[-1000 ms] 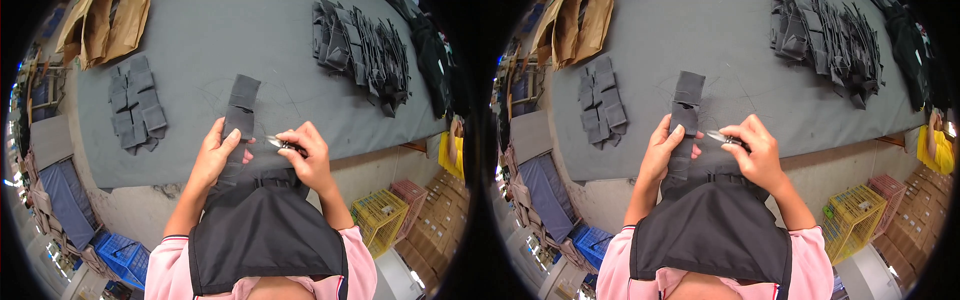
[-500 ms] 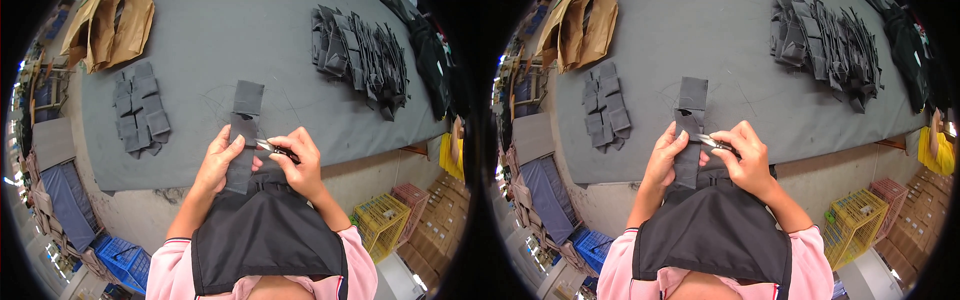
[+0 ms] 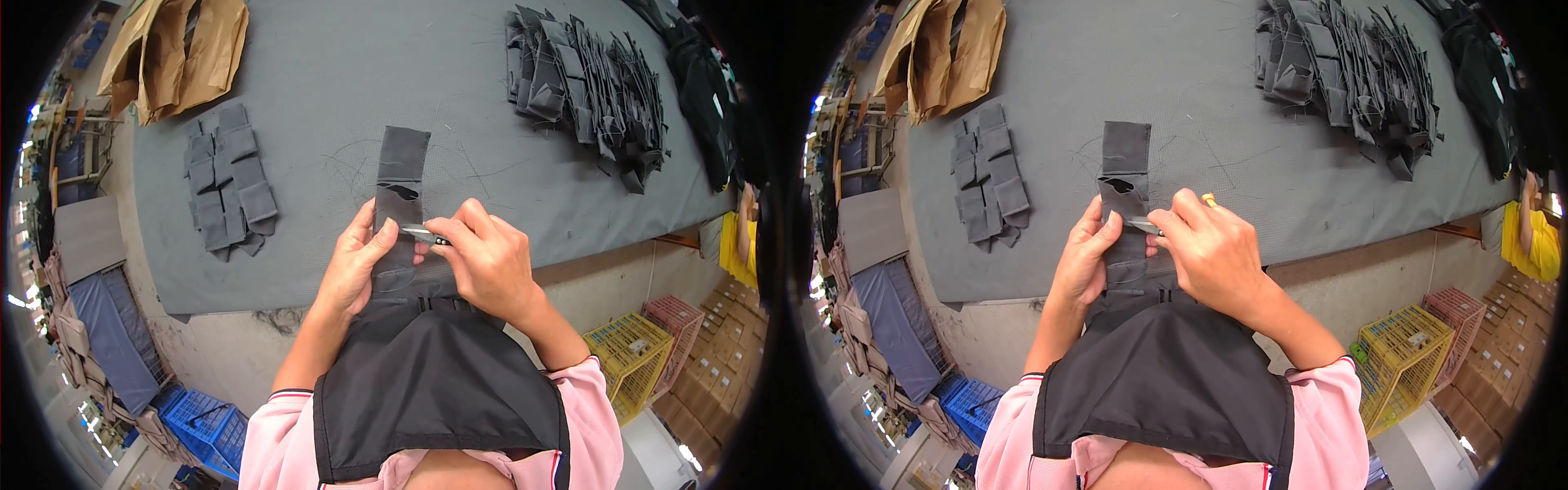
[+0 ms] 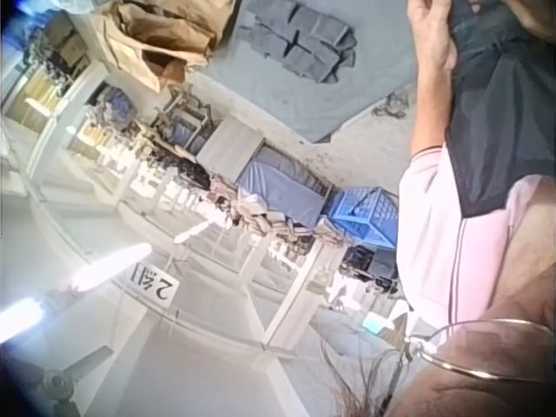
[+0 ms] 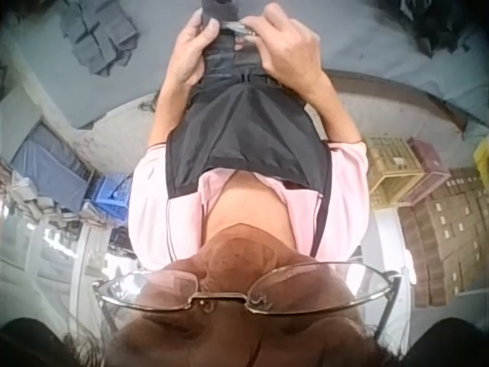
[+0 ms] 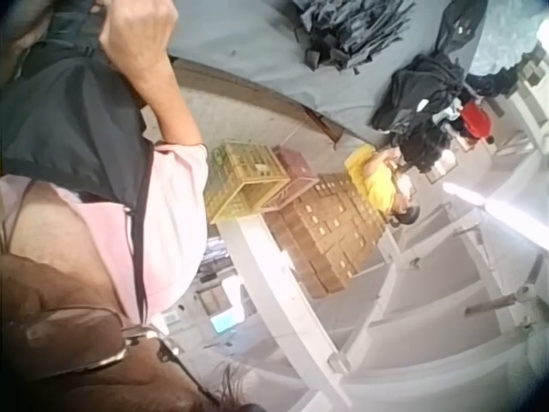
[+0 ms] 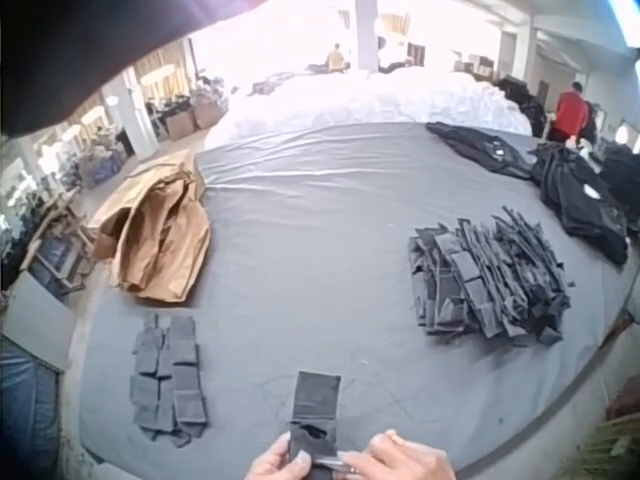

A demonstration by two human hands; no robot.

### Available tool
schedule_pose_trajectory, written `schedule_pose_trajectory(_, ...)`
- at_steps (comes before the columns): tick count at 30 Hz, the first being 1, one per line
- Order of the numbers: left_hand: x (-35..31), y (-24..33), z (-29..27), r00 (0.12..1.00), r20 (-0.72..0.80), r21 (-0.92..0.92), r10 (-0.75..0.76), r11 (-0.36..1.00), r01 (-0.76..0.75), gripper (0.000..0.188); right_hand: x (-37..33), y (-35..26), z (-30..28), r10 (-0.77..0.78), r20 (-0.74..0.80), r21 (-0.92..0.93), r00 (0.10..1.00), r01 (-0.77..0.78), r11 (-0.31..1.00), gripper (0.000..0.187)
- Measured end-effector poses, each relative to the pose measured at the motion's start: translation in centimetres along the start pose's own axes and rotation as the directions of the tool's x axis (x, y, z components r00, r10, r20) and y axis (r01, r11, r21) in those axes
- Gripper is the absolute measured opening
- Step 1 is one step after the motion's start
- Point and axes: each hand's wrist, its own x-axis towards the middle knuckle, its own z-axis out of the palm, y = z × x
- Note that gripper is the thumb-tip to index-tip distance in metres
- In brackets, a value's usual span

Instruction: Manually trim excess threads or material from small black fabric pieces using a small hand tool.

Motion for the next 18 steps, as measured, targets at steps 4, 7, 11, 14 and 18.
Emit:
schedule_pose_trajectory(4, -0.1, 0.0, -0.2, 1.0, 0.011, 0.008, -0.028, 1.0, 0.028, 0.034, -0.2, 0.4, 0.0, -0.009, 0.014, -0.017, 1.0, 0.009, 1.0, 0.027)
schedule_pose_trajectory(7, -0.1, 0.2, -0.1, 0.999, 0.003, 0.011, -0.032, 0.999, 0.032, 0.031, -0.4, 0.8, -0.3, -0.065, -0.023, -0.009, 0.998, 0.065, 0.998, 0.023)
schedule_pose_trajectory(11, 0.0, 0.1, -0.1, 0.999, 0.004, 0.031, -0.033, 0.999, 0.033, 0.032, -0.2, 0.9, -0.7, -0.009, 0.036, 0.019, 0.999, 0.008, 1.0, 0.025)
schedule_pose_trajectory(14, -0.1, 0.1, -0.1, 0.999, -0.001, 0.035, -0.038, 0.999, 0.038, 0.032, 0.3, 1.0, -0.8, -0.02, 0.081, 0.023, 0.997, 0.019, 1.0, 0.026)
schedule_pose_trajectory(18, -0.2, 0.3, -0.3, 0.999, 0.001, 0.051, -0.053, 0.997, 0.053, 0.034, 0.7, 1.8, -1.0, -0.062, 0.16, 0.072, 0.985, 0.051, 0.996, 0.026)
